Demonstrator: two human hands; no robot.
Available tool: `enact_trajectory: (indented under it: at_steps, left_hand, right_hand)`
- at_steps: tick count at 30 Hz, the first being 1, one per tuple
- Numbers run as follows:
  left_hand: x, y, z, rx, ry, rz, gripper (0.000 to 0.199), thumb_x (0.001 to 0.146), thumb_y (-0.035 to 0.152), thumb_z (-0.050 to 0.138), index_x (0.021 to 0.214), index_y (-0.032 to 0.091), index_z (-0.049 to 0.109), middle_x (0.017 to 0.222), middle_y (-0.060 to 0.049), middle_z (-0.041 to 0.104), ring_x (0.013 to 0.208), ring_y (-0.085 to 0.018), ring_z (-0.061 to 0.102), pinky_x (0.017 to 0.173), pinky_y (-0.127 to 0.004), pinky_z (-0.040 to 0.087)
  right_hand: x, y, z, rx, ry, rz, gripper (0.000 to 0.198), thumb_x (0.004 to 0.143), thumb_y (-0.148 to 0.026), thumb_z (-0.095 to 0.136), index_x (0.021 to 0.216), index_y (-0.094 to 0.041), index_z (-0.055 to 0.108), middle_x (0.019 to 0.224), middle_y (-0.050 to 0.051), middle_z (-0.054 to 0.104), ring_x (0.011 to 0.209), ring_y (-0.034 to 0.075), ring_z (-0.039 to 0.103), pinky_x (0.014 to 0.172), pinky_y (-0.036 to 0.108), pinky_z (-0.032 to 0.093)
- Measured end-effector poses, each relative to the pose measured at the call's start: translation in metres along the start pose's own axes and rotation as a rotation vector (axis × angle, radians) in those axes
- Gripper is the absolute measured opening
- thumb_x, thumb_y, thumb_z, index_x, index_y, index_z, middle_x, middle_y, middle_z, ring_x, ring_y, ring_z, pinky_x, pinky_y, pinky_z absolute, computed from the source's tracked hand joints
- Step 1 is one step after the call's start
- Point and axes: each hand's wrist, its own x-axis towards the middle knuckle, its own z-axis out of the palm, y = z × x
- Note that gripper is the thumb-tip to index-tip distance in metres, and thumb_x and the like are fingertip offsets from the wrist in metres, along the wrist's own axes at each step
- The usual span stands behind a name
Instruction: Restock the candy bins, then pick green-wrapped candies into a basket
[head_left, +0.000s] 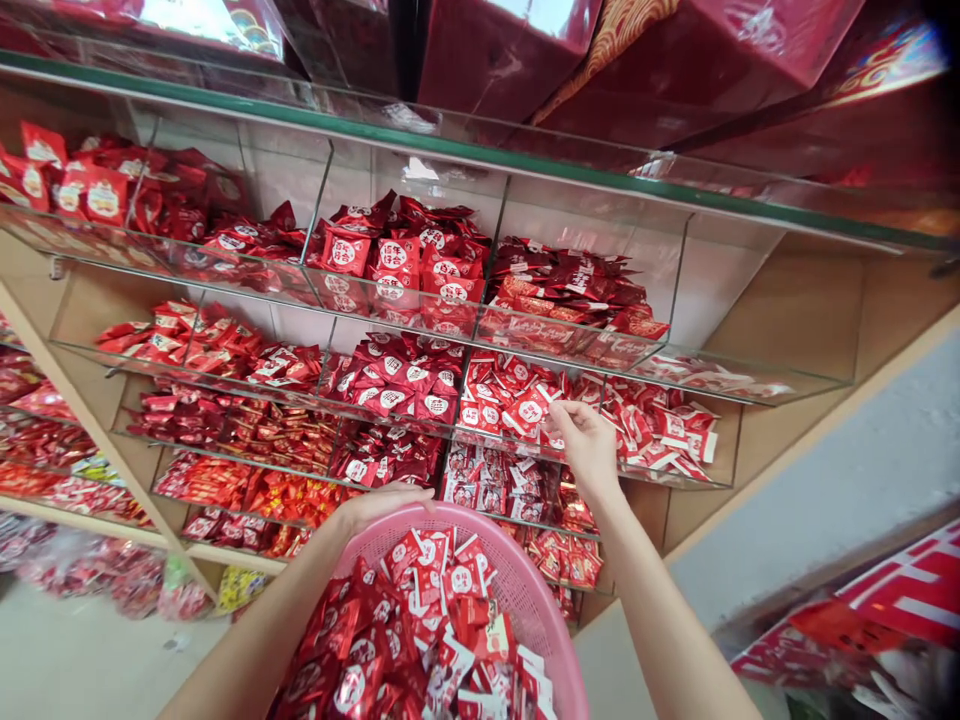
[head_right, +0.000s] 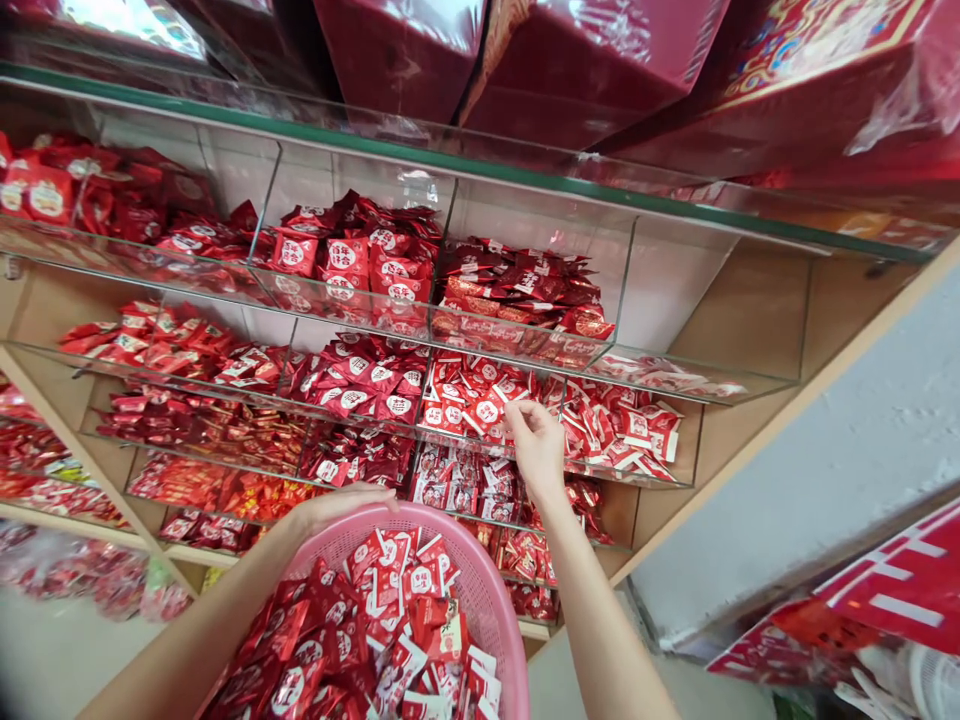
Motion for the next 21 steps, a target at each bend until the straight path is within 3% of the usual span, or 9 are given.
enact_trajectory:
  at_steps: [4, 8, 10, 15, 21]
  left_hand:
    - [0.0, -0.003, 0.002, -0.027, -0.005, 0.018, 0.048, 0.079, 0.06, 0.047, 0.091, 0.019, 0.07, 0.108, -0.003, 0.059, 0.103, -0.02, 0.05, 0.096, -0.028, 0.033]
    - [0.002, -0.01, 0.004, -0.118, -0.034, 0.044, 0.045, 0.079, 0.056, 0.049, 0.091, 0.017, 0.069, 0.104, -0.005, 0.062, 0.096, -0.02, 0.054, 0.092, -0.029, 0.036]
    - [0.002, -0.01, 0.003, -0.064, -0.029, 0.044, 0.045, 0.08, 0.055, 0.048, 0.092, 0.017, 0.069, 0.105, -0.005, 0.061, 0.098, -0.02, 0.053, 0.094, -0.029, 0.034]
    - [-0.001, -0.006, 0.002, -0.013, -0.006, 0.016, 0.043, 0.081, 0.053, 0.046, 0.094, 0.019, 0.069, 0.108, -0.004, 0.059, 0.1, -0.019, 0.053, 0.094, -0.028, 0.034]
    - [0.0, -0.01, 0.001, -0.047, -0.004, 0.026, 0.044, 0.081, 0.053, 0.046, 0.093, 0.018, 0.069, 0.104, -0.004, 0.061, 0.1, -0.019, 0.053, 0.093, -0.028, 0.035]
  right_hand:
    - [-0.042, 0.002, 0.008, 0.039, -0.399, 0.115, 0.025, 0.078, -0.041, 0.06, 0.08, -0.017, 0.061, 0.064, 0.0, 0.063, 0.059, 0.013, 0.059, 0.059, 0.025, 0.047]
    - [-0.086, 0.023, 0.02, 0.0, -0.822, 0.253, 0.025, 0.079, -0.041, 0.059, 0.077, -0.017, 0.06, 0.063, -0.001, 0.062, 0.059, 0.012, 0.06, 0.058, 0.025, 0.047]
    - [-0.103, 0.035, 0.024, -0.024, -0.962, 0.295, 0.023, 0.08, -0.039, 0.058, 0.075, -0.017, 0.059, 0.061, -0.002, 0.06, 0.058, 0.012, 0.059, 0.057, 0.024, 0.046]
    - [-0.129, 0.061, 0.032, -0.058, -1.101, 0.358, 0.018, 0.082, -0.032, 0.054, 0.072, -0.016, 0.055, 0.06, -0.003, 0.057, 0.054, 0.009, 0.057, 0.051, 0.021, 0.041]
    - [-0.148, 0.082, 0.037, -0.049, -1.015, 0.497, 0.01, 0.074, -0.023, 0.057, 0.07, -0.016, 0.052, 0.053, -0.005, 0.057, 0.05, 0.009, 0.059, 0.048, 0.018, 0.041]
